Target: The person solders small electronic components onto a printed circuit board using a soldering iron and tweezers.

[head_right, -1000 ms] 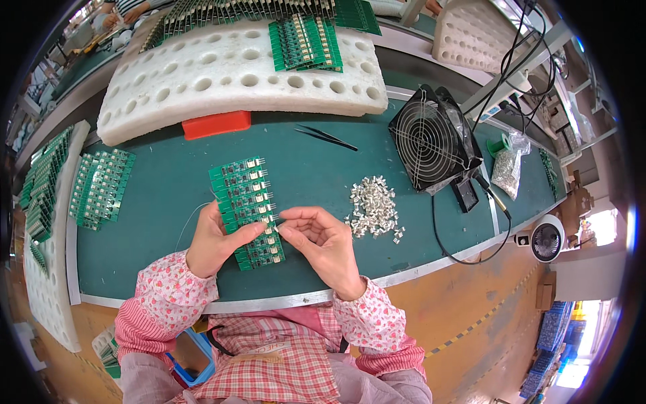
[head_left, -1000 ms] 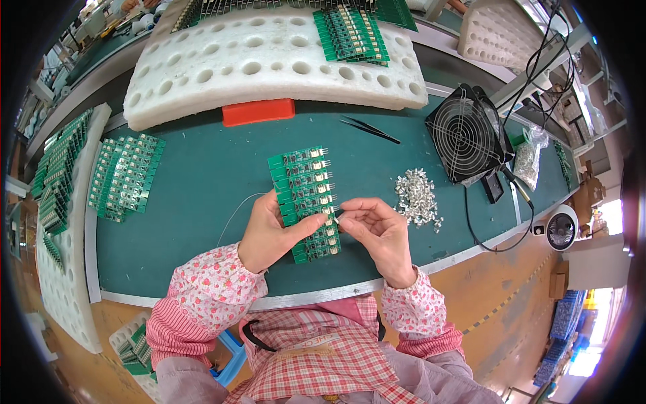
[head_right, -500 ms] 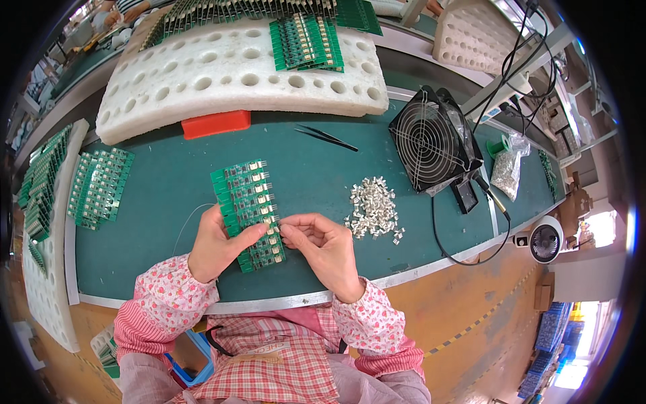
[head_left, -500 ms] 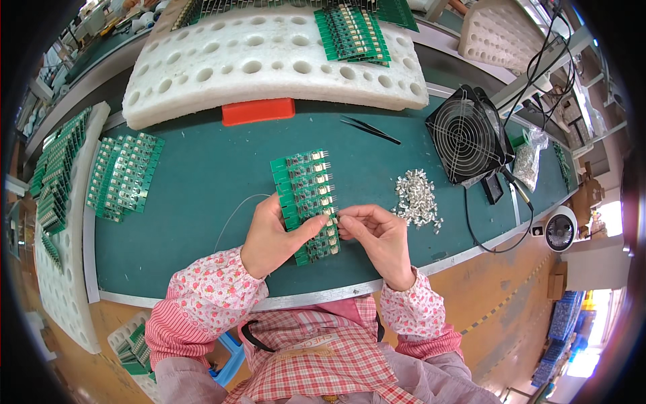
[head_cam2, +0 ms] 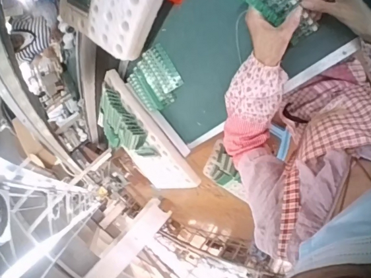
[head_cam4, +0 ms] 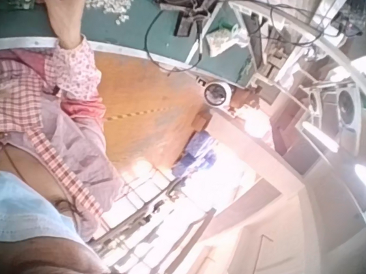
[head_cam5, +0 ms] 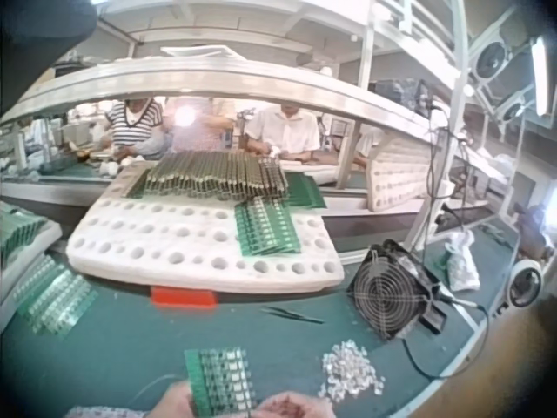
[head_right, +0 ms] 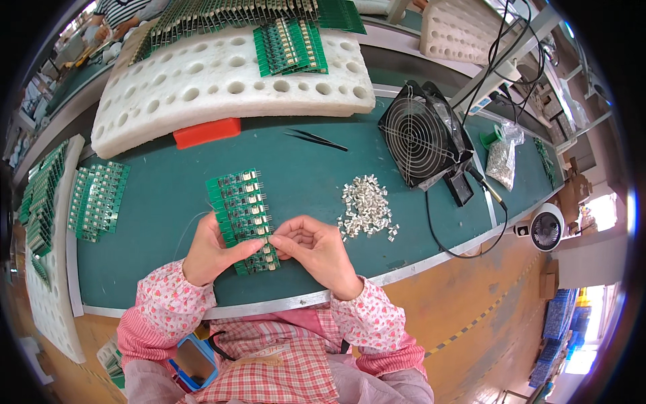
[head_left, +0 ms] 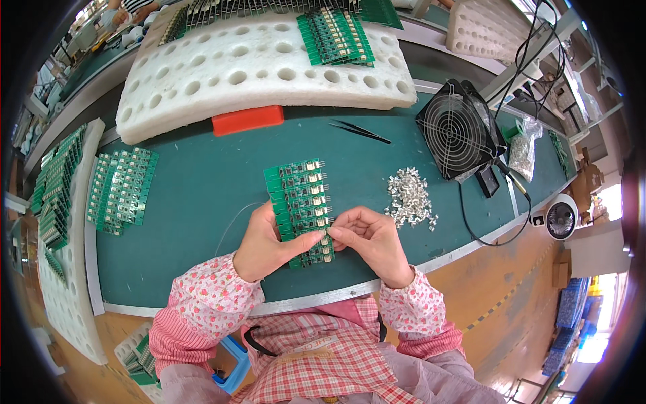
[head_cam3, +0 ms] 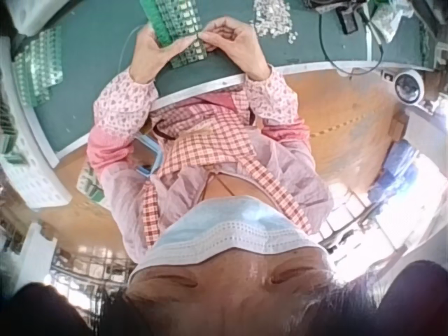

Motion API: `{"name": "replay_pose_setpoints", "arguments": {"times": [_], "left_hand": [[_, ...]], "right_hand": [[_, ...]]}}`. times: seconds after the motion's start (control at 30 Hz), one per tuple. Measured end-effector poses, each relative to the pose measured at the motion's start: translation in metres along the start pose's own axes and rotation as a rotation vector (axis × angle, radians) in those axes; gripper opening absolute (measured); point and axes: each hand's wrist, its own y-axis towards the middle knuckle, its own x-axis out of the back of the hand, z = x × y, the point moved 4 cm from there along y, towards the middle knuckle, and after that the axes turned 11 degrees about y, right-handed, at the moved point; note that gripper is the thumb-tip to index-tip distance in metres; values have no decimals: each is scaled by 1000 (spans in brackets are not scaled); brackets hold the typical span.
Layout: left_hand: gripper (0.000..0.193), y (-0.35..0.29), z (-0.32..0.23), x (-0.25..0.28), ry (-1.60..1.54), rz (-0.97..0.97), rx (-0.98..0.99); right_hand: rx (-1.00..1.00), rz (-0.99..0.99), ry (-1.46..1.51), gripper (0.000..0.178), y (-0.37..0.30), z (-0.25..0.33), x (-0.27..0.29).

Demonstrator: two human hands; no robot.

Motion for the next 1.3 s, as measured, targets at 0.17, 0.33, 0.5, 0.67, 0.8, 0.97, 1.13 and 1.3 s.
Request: {"name": "replay_pose_setpoints", "arguments": {"times": [0.17, 0.33, 0.5, 0.67, 0.8, 0.97, 1.13, 1.3], "left_hand": [[36, 1, -1, 0, 34, 13, 0], [34, 0, -5, -1, 92, 14, -24], [34, 0, -5, 0, 129, 15, -35], [33, -1, -4, 1, 162, 33, -26], [33, -1, -2, 0, 70, 54, 26], [32, -2, -2, -5, -24, 51, 75], [34, -4, -3, -5, 69, 52, 6], [36, -1, -8, -2, 107, 68, -22]], "right_hand": [[-73, 28, 45, 16, -1, 2, 2], [-91, 73, -6, 16, -1, 1, 1], [-116, 64, 8, 16, -1, 1, 1], [-109, 88, -9, 16, -1, -1, 1], [-66, 81, -15, 15, -1, 0, 1], [61, 18, -7, 14, -1, -6, 2], [75, 6, -52, 15, -2, -4, 4], [107, 9, 4, 16, 1, -6, 3]]}}
